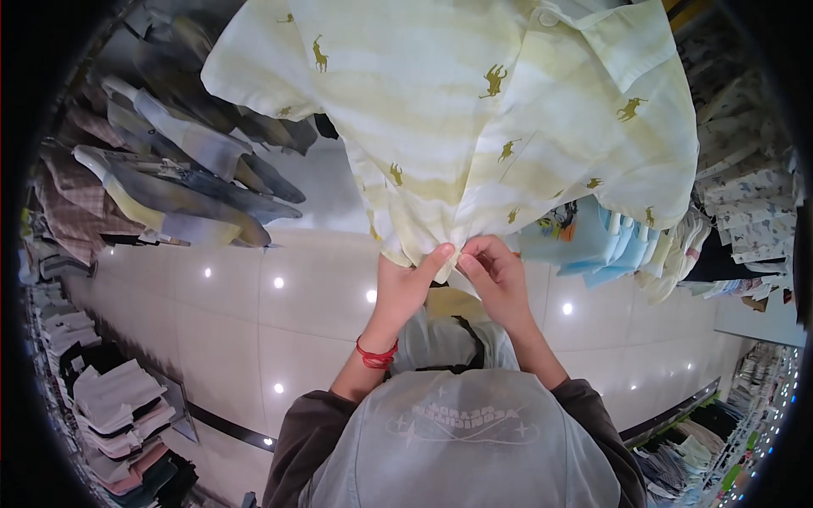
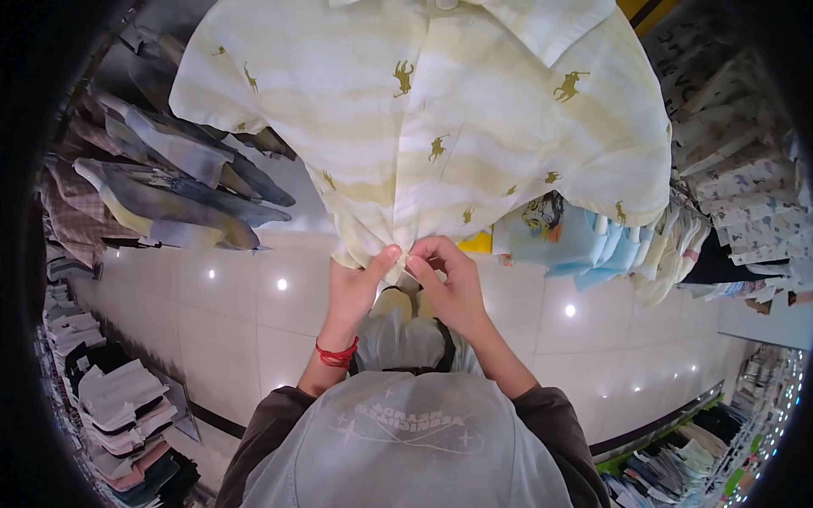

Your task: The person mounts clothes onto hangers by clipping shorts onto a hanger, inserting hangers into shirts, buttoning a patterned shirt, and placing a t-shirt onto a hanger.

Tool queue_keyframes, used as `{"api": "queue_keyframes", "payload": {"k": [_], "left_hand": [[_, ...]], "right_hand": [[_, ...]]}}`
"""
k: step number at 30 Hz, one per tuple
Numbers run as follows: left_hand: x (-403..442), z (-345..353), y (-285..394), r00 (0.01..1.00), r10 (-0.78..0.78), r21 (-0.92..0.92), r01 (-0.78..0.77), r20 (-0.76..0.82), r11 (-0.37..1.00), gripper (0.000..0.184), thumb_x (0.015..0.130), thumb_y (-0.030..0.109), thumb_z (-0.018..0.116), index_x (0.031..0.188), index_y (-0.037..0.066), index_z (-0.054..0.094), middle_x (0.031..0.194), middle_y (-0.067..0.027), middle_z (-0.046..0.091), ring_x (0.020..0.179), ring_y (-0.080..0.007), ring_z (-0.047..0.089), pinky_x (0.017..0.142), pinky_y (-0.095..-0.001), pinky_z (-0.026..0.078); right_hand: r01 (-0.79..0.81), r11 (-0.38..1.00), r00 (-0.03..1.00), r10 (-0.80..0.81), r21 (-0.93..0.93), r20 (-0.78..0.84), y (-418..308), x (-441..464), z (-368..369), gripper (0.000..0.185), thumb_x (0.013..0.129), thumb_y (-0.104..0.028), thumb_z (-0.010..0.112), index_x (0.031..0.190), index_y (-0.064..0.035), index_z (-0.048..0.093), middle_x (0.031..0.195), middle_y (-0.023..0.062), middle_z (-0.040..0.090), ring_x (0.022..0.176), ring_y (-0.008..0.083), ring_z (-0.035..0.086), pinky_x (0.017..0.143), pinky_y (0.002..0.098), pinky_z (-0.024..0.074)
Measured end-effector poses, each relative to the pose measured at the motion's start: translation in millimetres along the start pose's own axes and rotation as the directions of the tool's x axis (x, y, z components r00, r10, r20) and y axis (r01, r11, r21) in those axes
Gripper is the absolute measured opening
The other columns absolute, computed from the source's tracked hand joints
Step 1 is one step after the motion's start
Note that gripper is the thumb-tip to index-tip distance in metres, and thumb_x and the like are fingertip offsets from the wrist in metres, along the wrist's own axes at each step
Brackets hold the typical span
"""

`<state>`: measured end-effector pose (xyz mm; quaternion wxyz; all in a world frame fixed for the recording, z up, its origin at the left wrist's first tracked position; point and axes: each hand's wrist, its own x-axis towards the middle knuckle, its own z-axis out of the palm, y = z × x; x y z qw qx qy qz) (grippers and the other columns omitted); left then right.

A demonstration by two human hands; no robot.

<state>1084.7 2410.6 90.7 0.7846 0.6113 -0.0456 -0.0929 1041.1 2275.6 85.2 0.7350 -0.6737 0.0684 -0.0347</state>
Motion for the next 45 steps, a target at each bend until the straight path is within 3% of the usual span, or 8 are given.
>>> {"api": "queue_keyframes", "payload": {"k": [5, 10, 13, 16, 20, 23, 38, 45], "left_hand": [[7.5, -11.3, -0.3, 0.997, -0.039, 0.242, 0.021, 0.070, 0.970, 0.024, 0.080, 0.011, 0.067, 0.100, 0.000, 0.061, 0.088, -0.0081, 0.064, 0.078, -0.0155, 0.060, 0.070, -0.0274, 0.047], [4.5, -33.1, 38.2, 0.948, -0.289, 0.873, 0.250, -0.133, 0.419, 0.025, 0.073, 0.018, 0.074, 0.088, 0.002, 0.061, 0.082, -0.0134, 0.061, 0.075, -0.0273, 0.059, 0.068, -0.0332, 0.048], [0.2, -26.9, 31.2, 0.977, 0.197, 0.725, -0.197, 0.086, 0.660, 0.025, 0.073, 0.018, 0.074, 0.084, 0.001, 0.059, 0.079, -0.0118, 0.059, 0.072, -0.0258, 0.058, 0.066, -0.0333, 0.048], [7.3, -5.8, 22.2, 0.942, 0.233, 0.500, -0.327, 0.242, 0.802, 0.022, 0.075, 0.014, 0.072, 0.086, 0.000, 0.059, 0.081, -0.0125, 0.059, 0.073, -0.0251, 0.059, 0.066, -0.0329, 0.048], [9.1, 0.0, 14.2, 0.974, 0.174, 0.334, -0.214, 0.146, 0.918, 0.013, 0.076, 0.001, 0.068, 0.085, -0.002, 0.058, 0.083, -0.0104, 0.059, 0.077, -0.0210, 0.059, 0.072, -0.0280, 0.049], [12.8, -0.4, 15.1, 0.910, 0.363, 0.496, -0.414, 0.201, 0.763, 0.011, 0.076, 0.000, 0.067, 0.084, -0.002, 0.059, 0.084, -0.0116, 0.060, 0.077, -0.0218, 0.059, 0.070, -0.0286, 0.049], [30.5, 7.5, 19.5, 0.862, 0.457, 0.571, -0.493, 0.219, 0.657, 0.010, 0.075, -0.002, 0.067, 0.078, -0.002, 0.057, 0.083, -0.0132, 0.063, 0.074, -0.0214, 0.062, 0.066, -0.0286, 0.050], [42.1, -9.1, 3.2, 0.970, 0.174, 0.235, -0.211, 0.169, 0.949, 0.007, 0.080, 0.000, 0.064, 0.083, -0.001, 0.057, 0.088, -0.0082, 0.063, 0.077, -0.0132, 0.061, 0.067, -0.0252, 0.050]], "right_hand": [[0.117, 0.958, 0.989, -0.136, -0.260, -0.056, -5.6, 4.4, 1.1, 0.007, 0.088, -0.005, 0.055, 0.092, 0.0001, 0.053, 0.083, 0.0018, 0.057, 0.077, 0.0069, 0.054, 0.072, 0.0220, 0.0444], [0.100, 0.956, 0.985, -0.134, -0.277, -0.109, -5.3, 11.5, -4.6, 0.006, 0.087, -0.005, 0.055, 0.091, -0.0002, 0.054, 0.083, 0.0021, 0.057, 0.077, 0.0072, 0.054, 0.071, 0.0221, 0.0444], [0.093, 0.965, 0.988, -0.120, -0.244, -0.098, -7.8, 12.0, -2.0, 0.006, 0.087, -0.005, 0.055, 0.090, -0.0004, 0.054, 0.083, 0.0024, 0.058, 0.076, 0.0075, 0.054, 0.071, 0.0225, 0.0446], [0.132, 0.959, 0.986, -0.154, -0.250, -0.068, -11.1, 11.5, 2.5, 0.006, 0.086, -0.005, 0.056, 0.089, -0.0003, 0.054, 0.082, 0.0028, 0.058, 0.076, 0.0080, 0.054, 0.071, 0.0231, 0.0449], [0.209, 0.928, 0.971, -0.234, -0.310, -0.046, -16.1, 11.7, 2.0, 0.009, 0.084, -0.006, 0.058, 0.089, 0.0005, 0.055, 0.081, 0.0068, 0.059, 0.071, 0.0131, 0.056, 0.067, 0.0256, 0.0459], [0.212, 0.931, 0.969, -0.239, -0.297, -0.057, -12.7, 12.1, 2.1, 0.010, 0.084, -0.006, 0.059, 0.090, 0.0011, 0.055, 0.082, 0.0092, 0.059, 0.070, 0.0165, 0.057, 0.066, 0.0275, 0.0467], [0.230, 0.884, 0.930, -0.322, -0.407, -0.175, -10.4, 25.3, 16.2, 0.010, 0.083, -0.006, 0.058, 0.090, -0.0002, 0.053, 0.080, 0.0122, 0.058, 0.071, 0.0230, 0.060, 0.065, 0.0308, 0.0478], [0.327, 0.846, 0.888, -0.427, -0.420, -0.169, -11.5, 30.2, 25.6, 0.011, 0.082, -0.005, 0.058, 0.090, -0.0005, 0.052, 0.082, 0.0126, 0.057, 0.071, 0.0237, 0.060, 0.065, 0.0316, 0.0479]]}}
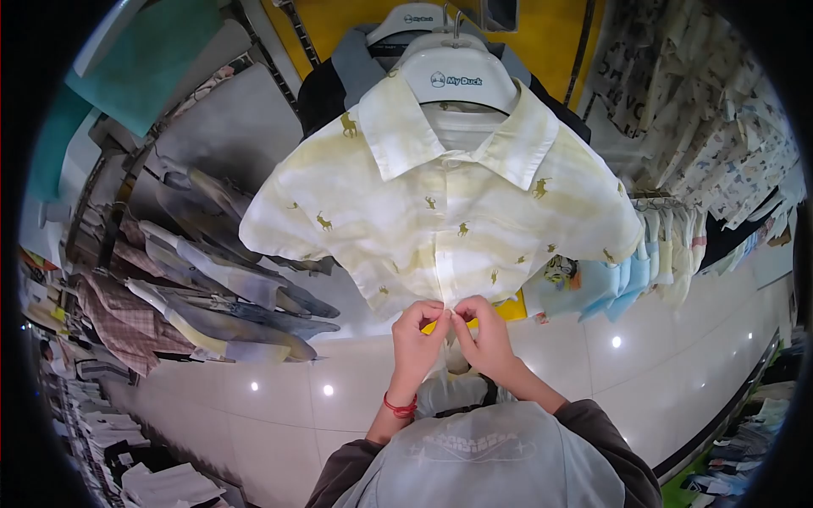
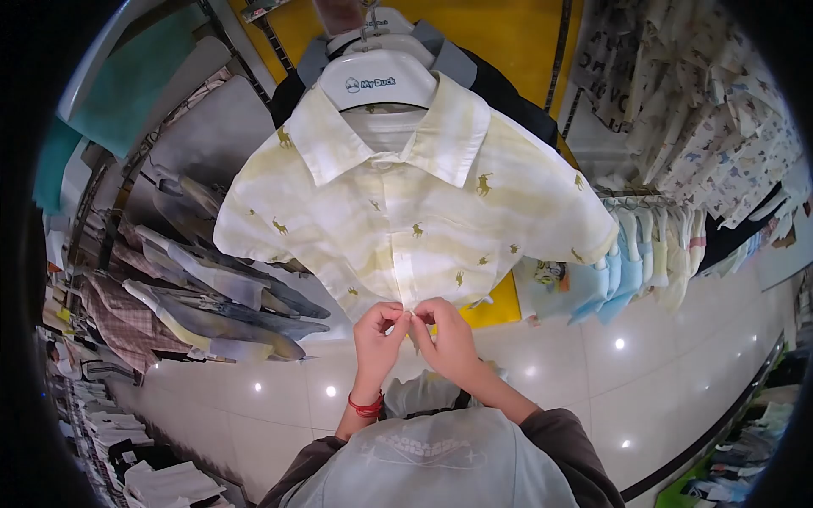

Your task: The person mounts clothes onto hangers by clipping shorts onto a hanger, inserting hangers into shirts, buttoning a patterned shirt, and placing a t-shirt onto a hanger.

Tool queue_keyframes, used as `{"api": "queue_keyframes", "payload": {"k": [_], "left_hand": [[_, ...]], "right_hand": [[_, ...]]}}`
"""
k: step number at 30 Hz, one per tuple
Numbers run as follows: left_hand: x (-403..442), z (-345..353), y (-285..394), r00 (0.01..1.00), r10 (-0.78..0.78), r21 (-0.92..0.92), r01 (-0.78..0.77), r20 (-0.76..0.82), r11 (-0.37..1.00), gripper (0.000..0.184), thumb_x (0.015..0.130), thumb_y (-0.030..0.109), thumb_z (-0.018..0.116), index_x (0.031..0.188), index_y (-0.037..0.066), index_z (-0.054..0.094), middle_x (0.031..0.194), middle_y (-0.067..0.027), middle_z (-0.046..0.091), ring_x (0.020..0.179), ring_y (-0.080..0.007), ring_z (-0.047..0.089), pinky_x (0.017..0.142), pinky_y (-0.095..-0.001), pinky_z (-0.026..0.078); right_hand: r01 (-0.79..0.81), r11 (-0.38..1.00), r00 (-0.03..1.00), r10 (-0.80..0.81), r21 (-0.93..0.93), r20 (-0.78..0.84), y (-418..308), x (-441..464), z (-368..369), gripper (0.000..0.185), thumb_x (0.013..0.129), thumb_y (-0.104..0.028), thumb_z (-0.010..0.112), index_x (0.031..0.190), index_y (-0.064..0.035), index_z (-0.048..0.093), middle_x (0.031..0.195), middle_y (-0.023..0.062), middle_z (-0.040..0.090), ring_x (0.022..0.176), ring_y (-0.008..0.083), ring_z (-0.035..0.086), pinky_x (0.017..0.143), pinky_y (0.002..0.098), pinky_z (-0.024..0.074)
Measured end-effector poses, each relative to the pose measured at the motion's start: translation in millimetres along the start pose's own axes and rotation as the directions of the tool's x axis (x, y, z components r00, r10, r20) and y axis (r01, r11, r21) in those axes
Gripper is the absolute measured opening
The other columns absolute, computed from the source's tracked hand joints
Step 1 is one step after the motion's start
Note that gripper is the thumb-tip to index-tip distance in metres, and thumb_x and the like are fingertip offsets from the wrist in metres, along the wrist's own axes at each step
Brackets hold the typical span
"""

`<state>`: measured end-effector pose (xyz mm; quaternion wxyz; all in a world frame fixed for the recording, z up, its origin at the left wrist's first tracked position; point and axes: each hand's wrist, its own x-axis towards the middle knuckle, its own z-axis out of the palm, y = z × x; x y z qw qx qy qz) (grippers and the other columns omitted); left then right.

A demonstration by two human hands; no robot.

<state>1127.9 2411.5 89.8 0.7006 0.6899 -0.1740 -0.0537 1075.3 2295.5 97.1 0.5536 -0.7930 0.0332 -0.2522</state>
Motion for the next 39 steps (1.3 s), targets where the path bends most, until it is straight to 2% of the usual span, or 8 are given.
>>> {"api": "queue_keyframes", "payload": {"k": [8, 11, 16, 22, 25, 33, 36, 39], "left_hand": [[3.6, -18.6, -8.6, 0.939, -0.271, -0.301, 0.326, 0.210, 0.896, 0.013, 0.082, -0.001, 0.063, 0.092, 0.001, 0.055, 0.086, -0.0049, 0.062, 0.078, -0.0075, 0.057, 0.072, -0.0209, 0.046], [6.2, -16.1, -29.5, 0.966, -0.197, -0.366, 0.247, 0.168, 0.897, 0.028, 0.080, -0.001, 0.065, 0.102, 0.002, 0.048, 0.089, -0.0065, 0.061, 0.078, -0.0106, 0.058, 0.072, -0.0231, 0.046], [16.3, -48.1, -51.2, 0.953, 0.193, 0.354, -0.102, -0.234, 0.930, 0.057, 0.071, 0.009, 0.076, 0.115, 0.000, 0.040, 0.119, -0.0162, 0.045, 0.107, -0.0245, 0.050, 0.091, -0.0345, 0.041], [65.4, -89.8, -29.5, 0.927, 0.241, 0.352, -0.132, -0.287, 0.927, 0.056, 0.071, 0.012, 0.076, 0.116, -0.004, 0.046, 0.111, -0.0155, 0.054, 0.103, -0.0263, 0.054, 0.087, -0.0368, 0.043], [70.3, -78.8, -25.9, 0.984, 0.055, 0.307, 0.000, -0.168, 0.952, 0.038, 0.075, 0.013, 0.072, 0.105, -0.004, 0.055, 0.093, -0.0159, 0.063, 0.085, -0.0288, 0.061, 0.075, -0.0360, 0.048], [61.7, -86.0, -75.0, 0.970, 0.238, 0.605, -0.157, -0.056, 0.781, 0.025, 0.080, 0.015, 0.065, 0.096, -0.004, 0.058, 0.086, -0.0219, 0.062, 0.079, -0.0403, 0.058, 0.067, -0.0402, 0.047], [57.6, -85.7, -58.4, 0.987, 0.033, 0.778, 0.103, -0.157, 0.619, 0.027, 0.077, 0.013, 0.067, 0.096, -0.002, 0.055, 0.090, -0.0198, 0.061, 0.081, -0.0361, 0.059, 0.068, -0.0387, 0.046], [47.6, -74.2, -13.7, 0.918, 0.232, 0.658, 0.039, -0.320, 0.752, 0.033, 0.072, 0.011, 0.071, 0.097, 0.000, 0.053, 0.097, -0.0169, 0.059, 0.087, -0.0307, 0.059, 0.070, -0.0375, 0.045]], "right_hand": [[0.052, 0.991, 0.998, -0.056, 0.125, 0.026, 5.9, 0.1, 1.7, 0.013, 0.082, -0.001, 0.057, 0.094, 0.0003, 0.053, 0.081, 0.0132, 0.054, 0.071, 0.0230, 0.057, 0.065, 0.0298, 0.0456], [-0.015, 0.992, 0.996, 0.003, 0.128, 0.090, 17.5, -0.4, 1.0, 0.014, 0.081, 0.001, 0.057, 0.095, -0.0002, 0.053, 0.083, 0.0127, 0.053, 0.075, 0.0213, 0.056, 0.067, 0.0287, 0.0453], [-0.097, 0.988, 0.984, 0.113, 0.122, -0.135, 67.7, -2.8, -28.2, 0.024, 0.080, 0.000, 0.060, 0.101, -0.0022, 0.049, 0.093, 0.0074, 0.052, 0.082, 0.0163, 0.056, 0.077, 0.0272, 0.0456], [0.023, 0.971, 0.898, 0.085, 0.238, -0.433, 94.8, 47.4, -82.7, 0.042, 0.076, -0.008, 0.068, 0.113, 0.0005, 0.049, 0.109, 0.0091, 0.057, 0.090, 0.0186, 0.058, 0.084, 0.0313, 0.0447], [-0.323, 0.942, 0.944, 0.327, 0.091, -0.035, 96.8, 53.5, -93.3, 0.038, 0.077, -0.015, 0.069, 0.109, 0.0030, 0.057, 0.101, 0.0105, 0.064, 0.089, 0.0195, 0.060, 0.081, 0.0327, 0.0453], [-0.352, 0.935, 0.935, 0.351, -0.030, -0.040, 132.5, 28.9, -84.0, 0.035, 0.078, -0.016, 0.068, 0.107, 0.0019, 0.059, 0.099, 0.0112, 0.065, 0.091, 0.0203, 0.060, 0.080, 0.0300, 0.0452], [-0.349, 0.933, 0.935, 0.353, -0.089, 0.026, 136.6, 20.7, -94.0, 0.039, 0.077, -0.019, 0.069, 0.109, 0.0010, 0.058, 0.101, 0.0124, 0.064, 0.091, 0.0209, 0.060, 0.080, 0.0308, 0.0457], [-0.280, 0.959, 0.959, 0.281, -0.043, 0.030, 121.2, 25.9, -101.0, 0.044, 0.076, -0.021, 0.071, 0.111, 0.0006, 0.057, 0.104, 0.0118, 0.063, 0.094, 0.0199, 0.060, 0.081, 0.0310, 0.0458]]}}
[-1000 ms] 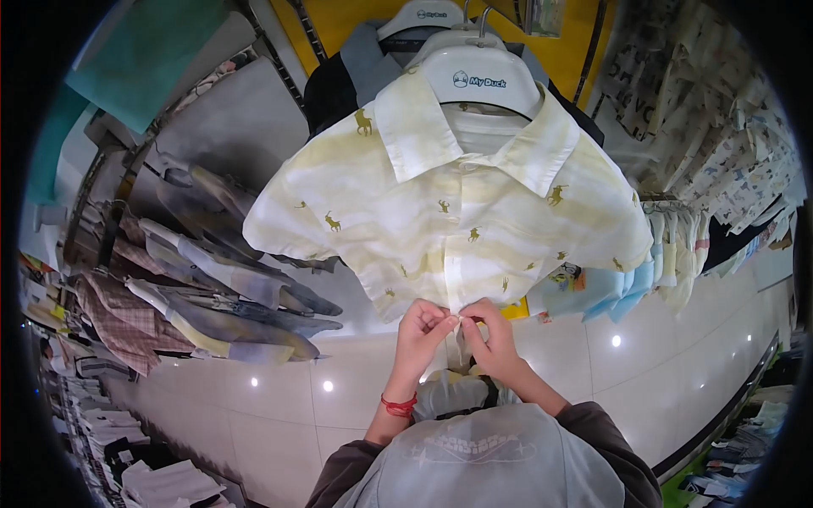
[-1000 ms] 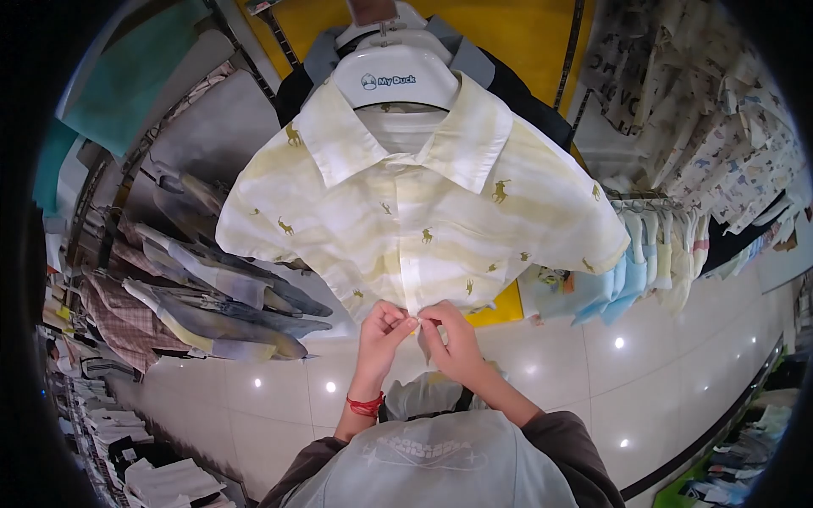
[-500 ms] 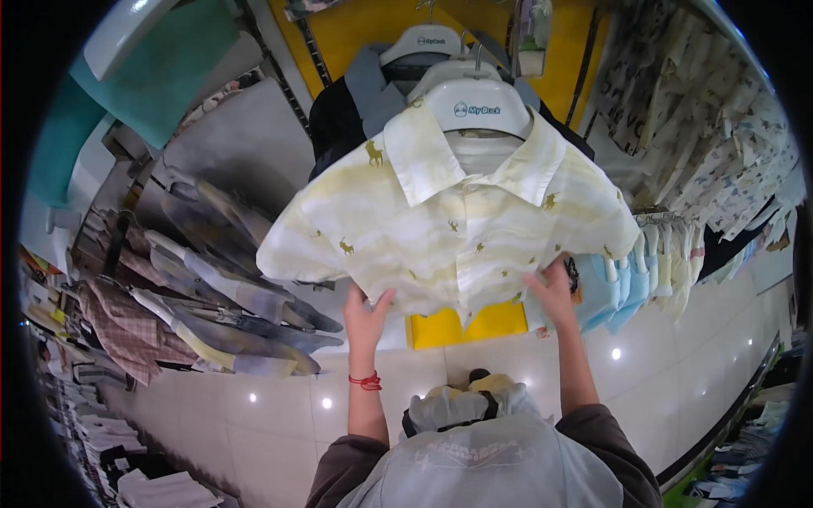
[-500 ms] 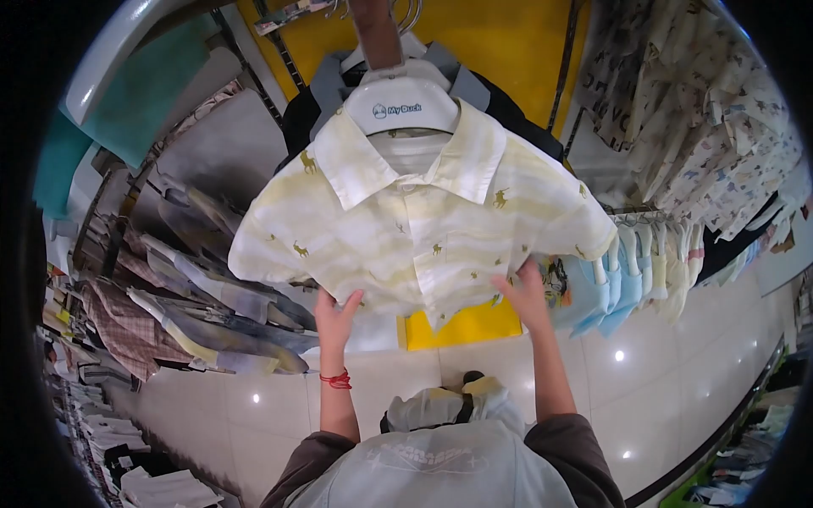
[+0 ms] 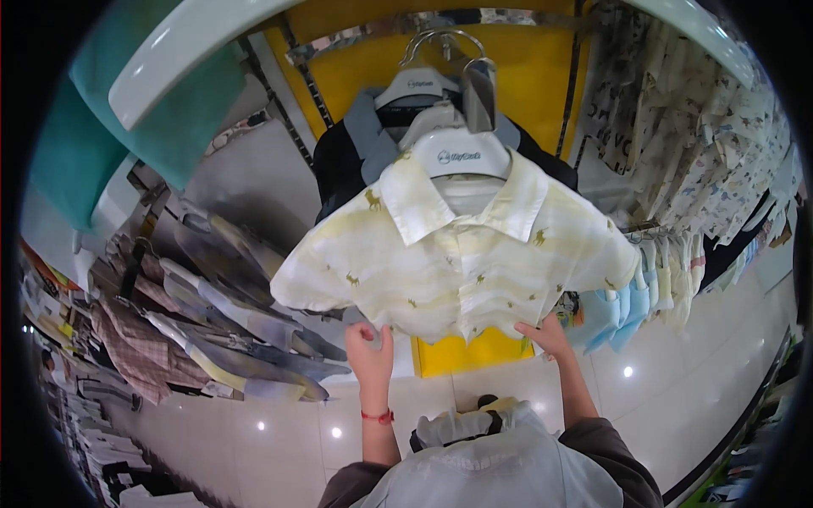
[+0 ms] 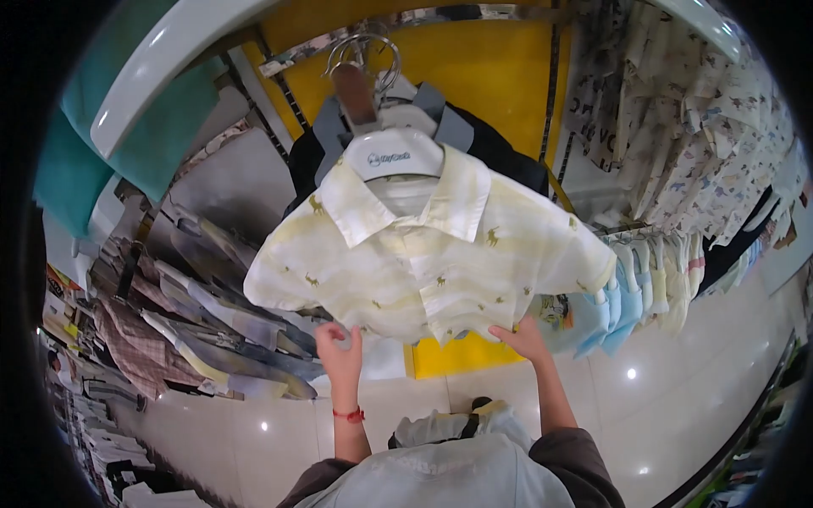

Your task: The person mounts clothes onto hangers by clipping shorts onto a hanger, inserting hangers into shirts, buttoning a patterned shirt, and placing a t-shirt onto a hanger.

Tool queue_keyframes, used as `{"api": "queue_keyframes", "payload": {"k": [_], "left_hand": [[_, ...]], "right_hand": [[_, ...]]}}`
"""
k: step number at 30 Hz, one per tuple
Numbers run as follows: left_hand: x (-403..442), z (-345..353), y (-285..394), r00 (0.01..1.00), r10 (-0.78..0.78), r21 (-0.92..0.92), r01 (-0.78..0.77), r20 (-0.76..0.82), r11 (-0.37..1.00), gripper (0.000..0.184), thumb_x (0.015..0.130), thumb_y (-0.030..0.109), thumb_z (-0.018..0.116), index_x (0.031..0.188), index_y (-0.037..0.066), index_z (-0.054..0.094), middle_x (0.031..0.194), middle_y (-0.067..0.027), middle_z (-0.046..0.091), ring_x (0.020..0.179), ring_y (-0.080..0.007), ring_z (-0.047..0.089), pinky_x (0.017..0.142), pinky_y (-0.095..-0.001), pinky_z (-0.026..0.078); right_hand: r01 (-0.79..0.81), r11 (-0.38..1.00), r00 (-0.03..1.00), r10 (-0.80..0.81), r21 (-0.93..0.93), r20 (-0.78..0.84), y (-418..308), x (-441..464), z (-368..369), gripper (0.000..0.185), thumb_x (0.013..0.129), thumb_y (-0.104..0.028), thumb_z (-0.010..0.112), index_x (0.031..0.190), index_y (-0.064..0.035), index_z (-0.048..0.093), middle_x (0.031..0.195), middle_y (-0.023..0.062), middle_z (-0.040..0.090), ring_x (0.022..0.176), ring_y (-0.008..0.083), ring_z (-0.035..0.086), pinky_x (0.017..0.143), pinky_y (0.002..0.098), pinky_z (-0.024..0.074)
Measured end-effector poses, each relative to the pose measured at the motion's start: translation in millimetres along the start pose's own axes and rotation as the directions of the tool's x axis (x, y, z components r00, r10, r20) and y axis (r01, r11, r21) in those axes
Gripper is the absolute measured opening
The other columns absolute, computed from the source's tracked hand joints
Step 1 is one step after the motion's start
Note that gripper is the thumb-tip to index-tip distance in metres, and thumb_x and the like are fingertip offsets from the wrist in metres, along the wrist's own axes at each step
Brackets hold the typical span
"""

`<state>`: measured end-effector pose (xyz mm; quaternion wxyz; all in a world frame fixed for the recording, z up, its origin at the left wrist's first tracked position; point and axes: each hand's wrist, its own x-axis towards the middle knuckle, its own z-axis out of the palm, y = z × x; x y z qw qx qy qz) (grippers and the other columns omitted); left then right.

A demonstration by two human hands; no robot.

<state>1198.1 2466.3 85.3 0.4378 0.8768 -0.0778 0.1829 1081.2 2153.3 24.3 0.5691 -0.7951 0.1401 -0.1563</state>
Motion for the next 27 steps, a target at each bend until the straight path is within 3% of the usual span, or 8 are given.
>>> {"api": "queue_keyframes", "payload": {"k": [3, 4, 7, 10, 13, 16, 25, 27], "left_hand": [[8.7, -14.4, 58.1, 0.944, 0.329, -0.294, -0.319, -0.016, 0.901, 0.041, 0.068, 0.008, 0.074, 0.101, 0.001, 0.050, 0.101, -0.0136, 0.057, 0.093, -0.0248, 0.057, 0.076, -0.0351, 0.045], [10.2, -15.8, 91.4, 0.939, 0.343, -0.414, -0.301, 0.031, 0.859, 0.046, 0.068, 0.009, 0.076, 0.104, 0.000, 0.048, 0.100, -0.0131, 0.057, 0.093, -0.0240, 0.056, 0.078, -0.0348, 0.045], [28.2, 16.9, 142.5, 0.909, 0.402, -0.656, -0.238, 0.109, 0.717, 0.055, 0.072, 0.009, 0.075, 0.113, -0.003, 0.041, 0.095, -0.0108, 0.058, 0.089, -0.0202, 0.057, 0.081, -0.0315, 0.046], [40.8, 28.2, 158.7, 0.915, 0.276, -0.791, 0.070, 0.293, 0.608, 0.041, 0.077, 0.006, 0.070, 0.108, -0.003, 0.046, 0.090, -0.0087, 0.059, 0.083, -0.0174, 0.058, 0.077, -0.0282, 0.046], [47.5, 36.3, 157.7, 0.886, 0.413, -0.721, -0.145, 0.210, 0.678, 0.019, 0.083, 0.005, 0.063, 0.096, -0.002, 0.050, 0.082, -0.0074, 0.057, 0.068, -0.0142, 0.055, 0.065, -0.0254, 0.045], [54.3, 44.4, 155.3, 0.930, 0.368, -0.592, -0.283, 0.024, 0.755, 0.012, 0.086, 0.008, 0.059, 0.086, -0.001, 0.051, 0.073, -0.0082, 0.053, 0.058, -0.0143, 0.047, 0.055, -0.0264, 0.040], [60.0, 42.2, 150.7, 0.941, 0.336, -0.453, -0.315, -0.037, 0.834, 0.015, 0.085, 0.010, 0.061, 0.086, 0.000, 0.050, 0.065, -0.0086, 0.052, 0.055, -0.0165, 0.046, 0.052, -0.0276, 0.039], [57.8, 41.5, 154.8, 0.950, 0.310, -0.577, -0.270, -0.030, 0.771, 0.017, 0.084, 0.010, 0.064, 0.087, 0.000, 0.051, 0.069, -0.0092, 0.055, 0.057, -0.0168, 0.049, 0.055, -0.0267, 0.042]], "right_hand": [[0.035, 0.941, 0.998, -0.013, 0.336, -0.069, -36.2, 0.1, -6.8, 0.046, 0.075, -0.018, 0.072, 0.113, 0.0011, 0.055, 0.106, 0.0094, 0.062, 0.096, 0.0175, 0.057, 0.084, 0.0302, 0.0450], [0.043, 0.879, 0.996, 0.002, 0.474, -0.094, -51.5, 1.7, -7.3, 0.046, 0.075, -0.017, 0.072, 0.114, 0.0013, 0.055, 0.107, 0.0086, 0.061, 0.097, 0.0169, 0.056, 0.085, 0.0299, 0.0447], [0.030, 0.920, 0.973, 0.062, 0.390, -0.221, -99.8, 4.5, -4.9, 0.041, 0.077, -0.013, 0.071, 0.112, 0.0016, 0.055, 0.105, 0.0066, 0.060, 0.096, 0.0154, 0.055, 0.085, 0.0295, 0.0442], [0.193, 0.920, 0.937, -0.069, 0.341, -0.342, -111.8, 8.8, 4.1, 0.037, 0.078, -0.010, 0.070, 0.110, 0.0019, 0.056, 0.104, 0.0069, 0.060, 0.095, 0.0154, 0.055, 0.085, 0.0282, 0.0434], [0.243, 0.921, 0.915, -0.113, 0.304, -0.387, -103.5, 13.2, 7.0, 0.036, 0.080, -0.014, 0.069, 0.109, 0.0021, 0.056, 0.104, 0.0072, 0.061, 0.095, 0.0161, 0.055, 0.084, 0.0281, 0.0431], [0.223, 0.948, 0.893, -0.106, 0.226, -0.438, -89.2, 17.2, 8.5, 0.034, 0.082, -0.016, 0.067, 0.109, 0.0022, 0.057, 0.103, 0.0079, 0.061, 0.094, 0.0169, 0.056, 0.084, 0.0284, 0.0431], [0.246, 0.952, 0.892, -0.149, 0.182, -0.427, -64.8, 21.1, 13.1, 0.035, 0.082, -0.019, 0.066, 0.108, 0.0040, 0.057, 0.106, 0.0125, 0.062, 0.093, 0.0186, 0.057, 0.084, 0.0289, 0.0428], [0.158, 0.980, 0.938, -0.110, 0.124, -0.330, -54.2, 20.3, 10.3, 0.037, 0.081, -0.019, 0.067, 0.108, 0.0037, 0.057, 0.106, 0.0130, 0.062, 0.093, 0.0200, 0.058, 0.085, 0.0300, 0.0432]]}}
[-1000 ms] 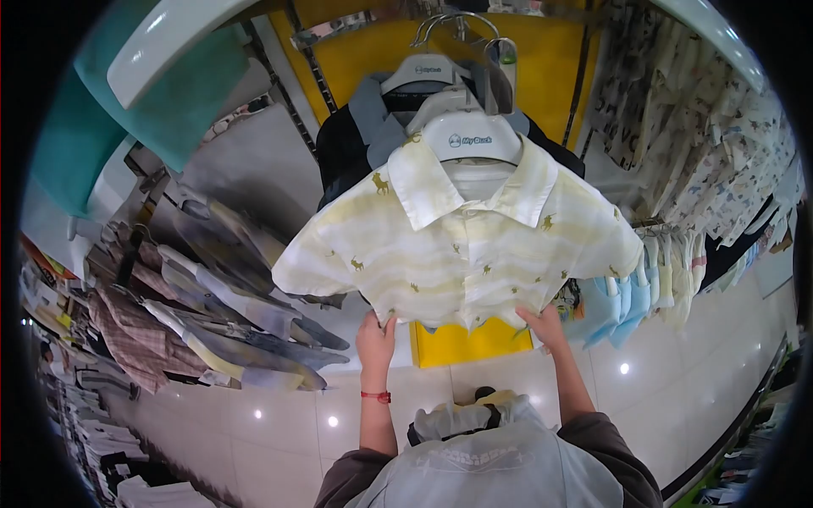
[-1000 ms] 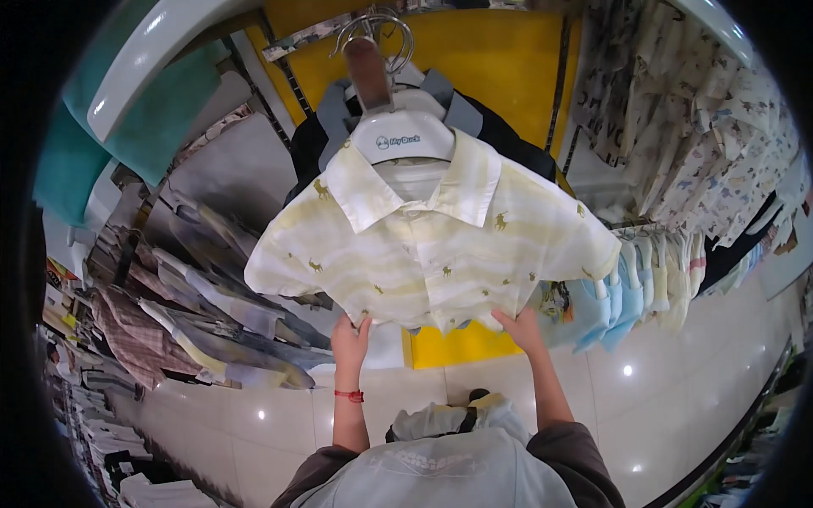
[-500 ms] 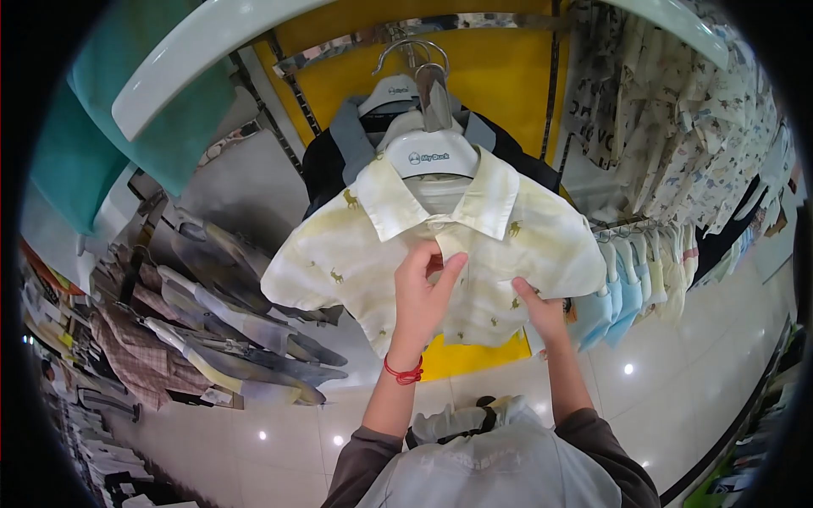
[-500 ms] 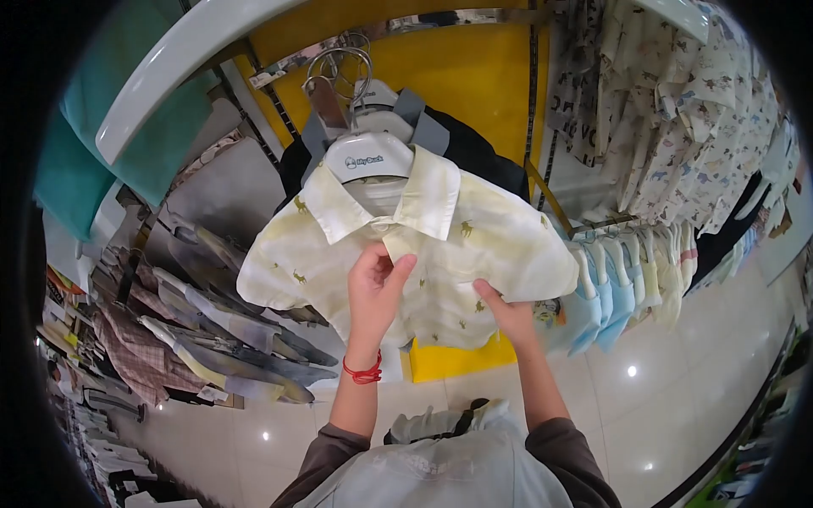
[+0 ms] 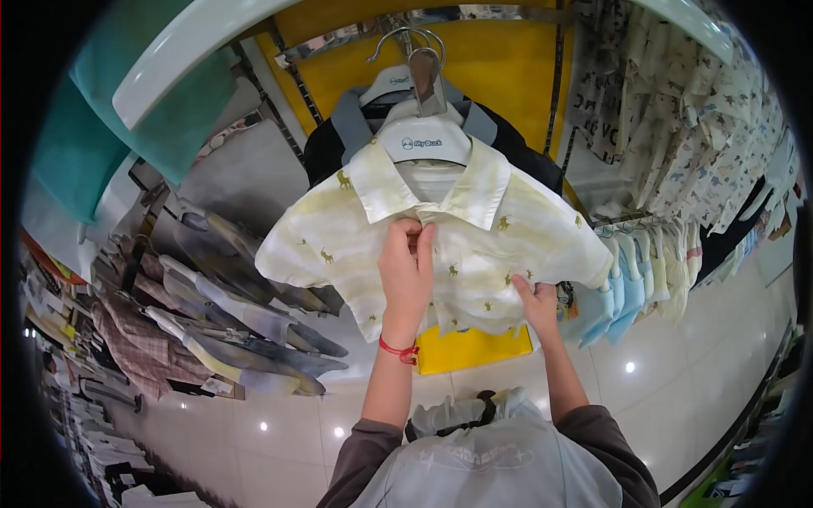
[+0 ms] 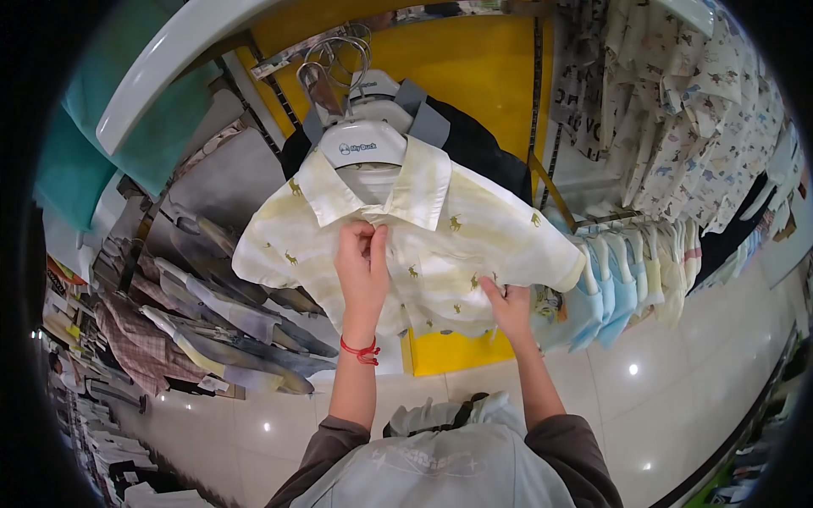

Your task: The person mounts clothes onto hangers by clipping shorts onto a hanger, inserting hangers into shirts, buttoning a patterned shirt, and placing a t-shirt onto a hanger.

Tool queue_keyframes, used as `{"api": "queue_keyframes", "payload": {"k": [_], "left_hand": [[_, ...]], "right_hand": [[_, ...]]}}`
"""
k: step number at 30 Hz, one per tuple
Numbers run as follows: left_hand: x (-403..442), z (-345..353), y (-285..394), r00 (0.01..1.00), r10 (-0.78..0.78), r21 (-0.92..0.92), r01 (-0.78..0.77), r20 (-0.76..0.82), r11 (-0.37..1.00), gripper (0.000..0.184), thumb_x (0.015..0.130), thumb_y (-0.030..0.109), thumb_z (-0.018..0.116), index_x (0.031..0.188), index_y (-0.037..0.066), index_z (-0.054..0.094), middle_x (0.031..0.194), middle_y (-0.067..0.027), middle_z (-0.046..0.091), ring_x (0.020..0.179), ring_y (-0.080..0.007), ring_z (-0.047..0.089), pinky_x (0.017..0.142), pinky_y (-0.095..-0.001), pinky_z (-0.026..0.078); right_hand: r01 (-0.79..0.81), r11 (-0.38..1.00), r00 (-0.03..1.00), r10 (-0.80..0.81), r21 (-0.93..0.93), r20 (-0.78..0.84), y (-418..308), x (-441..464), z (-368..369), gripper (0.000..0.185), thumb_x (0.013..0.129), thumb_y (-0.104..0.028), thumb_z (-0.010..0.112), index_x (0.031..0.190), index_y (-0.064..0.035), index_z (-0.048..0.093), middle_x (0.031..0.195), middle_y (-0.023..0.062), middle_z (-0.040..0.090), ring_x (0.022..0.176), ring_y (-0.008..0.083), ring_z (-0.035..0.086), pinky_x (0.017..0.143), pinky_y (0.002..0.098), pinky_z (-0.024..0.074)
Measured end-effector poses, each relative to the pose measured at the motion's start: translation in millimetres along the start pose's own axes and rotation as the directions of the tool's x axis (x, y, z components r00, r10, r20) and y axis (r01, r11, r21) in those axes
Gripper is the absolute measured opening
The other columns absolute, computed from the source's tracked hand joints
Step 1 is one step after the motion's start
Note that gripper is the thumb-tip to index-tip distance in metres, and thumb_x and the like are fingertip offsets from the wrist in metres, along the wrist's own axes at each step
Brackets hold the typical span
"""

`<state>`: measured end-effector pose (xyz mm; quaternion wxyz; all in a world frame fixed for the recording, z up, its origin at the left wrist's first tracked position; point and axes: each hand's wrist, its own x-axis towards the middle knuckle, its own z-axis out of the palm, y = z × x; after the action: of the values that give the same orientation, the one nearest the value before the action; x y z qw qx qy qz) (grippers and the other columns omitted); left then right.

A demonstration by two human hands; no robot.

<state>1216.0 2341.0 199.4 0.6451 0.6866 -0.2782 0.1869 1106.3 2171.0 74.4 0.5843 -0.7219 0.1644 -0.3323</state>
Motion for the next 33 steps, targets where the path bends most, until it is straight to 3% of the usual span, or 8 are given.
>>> {"api": "queue_keyframes", "payload": {"k": [4, 7, 10, 14, 17, 20, 28, 33], "left_hand": [[-14.6, -0.6, -21.5, 0.985, 0.035, 0.108, -0.054, 0.168, 0.993, 0.021, 0.083, 0.007, 0.066, 0.092, -0.002, 0.049, 0.082, -0.0067, 0.057, 0.069, -0.0107, 0.055, 0.059, -0.0219, 0.045], [-33.0, -3.8, -37.7, 0.968, -0.188, -0.028, 0.195, 0.165, 0.980, 0.026, 0.078, 0.010, 0.069, 0.094, -0.001, 0.052, 0.082, -0.0111, 0.059, 0.069, -0.0184, 0.057, 0.063, -0.0269, 0.047], [-47.2, -23.6, -53.8, 0.976, -0.192, 0.045, 0.188, 0.102, 0.981, 0.029, 0.076, 0.010, 0.071, 0.096, -0.001, 0.053, 0.089, -0.0118, 0.058, 0.082, -0.0203, 0.056, 0.074, -0.0309, 0.046], [-60.8, -64.9, -80.3, 0.919, 0.185, 0.284, -0.085, -0.347, 0.955, 0.038, 0.074, 0.011, 0.073, 0.104, -0.003, 0.054, 0.108, -0.0133, 0.053, 0.110, -0.0256, 0.046, 0.096, -0.0386, 0.034], [-62.4, -84.1, -97.7, 0.897, 0.114, 0.317, 0.031, -0.428, 0.948, 0.047, 0.074, 0.013, 0.073, 0.112, -0.005, 0.052, 0.110, -0.0134, 0.056, 0.107, -0.0231, 0.050, 0.093, -0.0358, 0.037], [-78.5, -108.1, -124.6, 0.872, -0.490, 0.125, 0.485, 0.004, 0.865, 0.043, 0.078, 0.015, 0.071, 0.111, -0.006, 0.054, 0.105, -0.0133, 0.061, 0.098, -0.0197, 0.055, 0.086, -0.0317, 0.042], [-149.1, -110.5, -180.6, 0.802, -0.596, 0.142, 0.586, 0.044, 0.798, 0.027, 0.087, 0.018, 0.060, 0.098, -0.006, 0.060, 0.081, -0.0112, 0.064, 0.070, -0.0147, 0.060, 0.063, -0.0271, 0.048], [-179.8, -110.0, -206.5, 0.766, -0.638, 0.062, 0.635, 0.080, 0.770, 0.021, 0.093, 0.017, 0.051, 0.096, -0.003, 0.058, 0.067, -0.0068, 0.058, 0.049, -0.0105, 0.050, 0.046, -0.0219, 0.041]], "right_hand": [[0.010, 0.983, 0.940, 0.053, -0.184, 0.336, 14.1, -9.6, -11.5, 0.040, 0.079, -0.020, 0.068, 0.109, 0.0033, 0.057, 0.105, 0.0132, 0.062, 0.092, 0.0232, 0.060, 0.086, 0.0329, 0.0441], [0.126, 0.955, 0.920, -0.011, -0.270, 0.391, 44.5, -18.3, -15.1, 0.040, 0.080, -0.020, 0.067, 0.111, 0.0024, 0.056, 0.099, 0.0124, 0.063, 0.088, 0.0214, 0.061, 0.084, 0.0324, 0.0453], [-0.167, 0.986, 0.955, 0.157, 0.021, 0.253, 65.7, -32.9, -18.2, 0.030, 0.082, -0.020, 0.066, 0.101, 0.0020, 0.058, 0.093, 0.0102, 0.063, 0.085, 0.0172, 0.060, 0.080, 0.0305, 0.0460], [-0.255, 0.958, 0.950, 0.223, 0.130, 0.219, 98.4, -44.3, -22.9, 0.024, 0.084, -0.019, 0.064, 0.091, 0.0015, 0.055, 0.088, 0.0087, 0.062, 0.084, 0.0133, 0.057, 0.077, 0.0283, 0.0457], [-0.194, 0.978, 0.972, 0.181, 0.080, 0.147, 115.5, -56.0, -22.6, 0.024, 0.084, -0.020, 0.064, 0.088, 0.0005, 0.052, 0.084, 0.0083, 0.061, 0.081, 0.0135, 0.056, 0.074, 0.0279, 0.0451], [-0.142, 0.982, 0.989, 0.135, 0.128, 0.066, 101.2, -66.5, 2.1, 0.026, 0.084, -0.023, 0.064, 0.087, -0.0001, 0.052, 0.080, 0.0091, 0.060, 0.075, 0.0167, 0.056, 0.069, 0.0291, 0.0440], [-0.091, 0.969, 0.994, 0.101, -0.230, 0.033, 99.6, -91.2, -3.0, 0.031, 0.082, -0.026, 0.065, 0.090, 0.0014, 0.053, 0.084, 0.0117, 0.055, 0.078, 0.0256, 0.053, 0.065, 0.0332, 0.0413], [-0.157, 0.978, 0.985, 0.146, -0.136, -0.089, 80.9, -112.0, -15.7, 0.036, 0.081, -0.026, 0.067, 0.102, -0.0007, 0.052, 0.101, 0.0121, 0.051, 0.092, 0.0246, 0.053, 0.075, 0.0328, 0.0439]]}}
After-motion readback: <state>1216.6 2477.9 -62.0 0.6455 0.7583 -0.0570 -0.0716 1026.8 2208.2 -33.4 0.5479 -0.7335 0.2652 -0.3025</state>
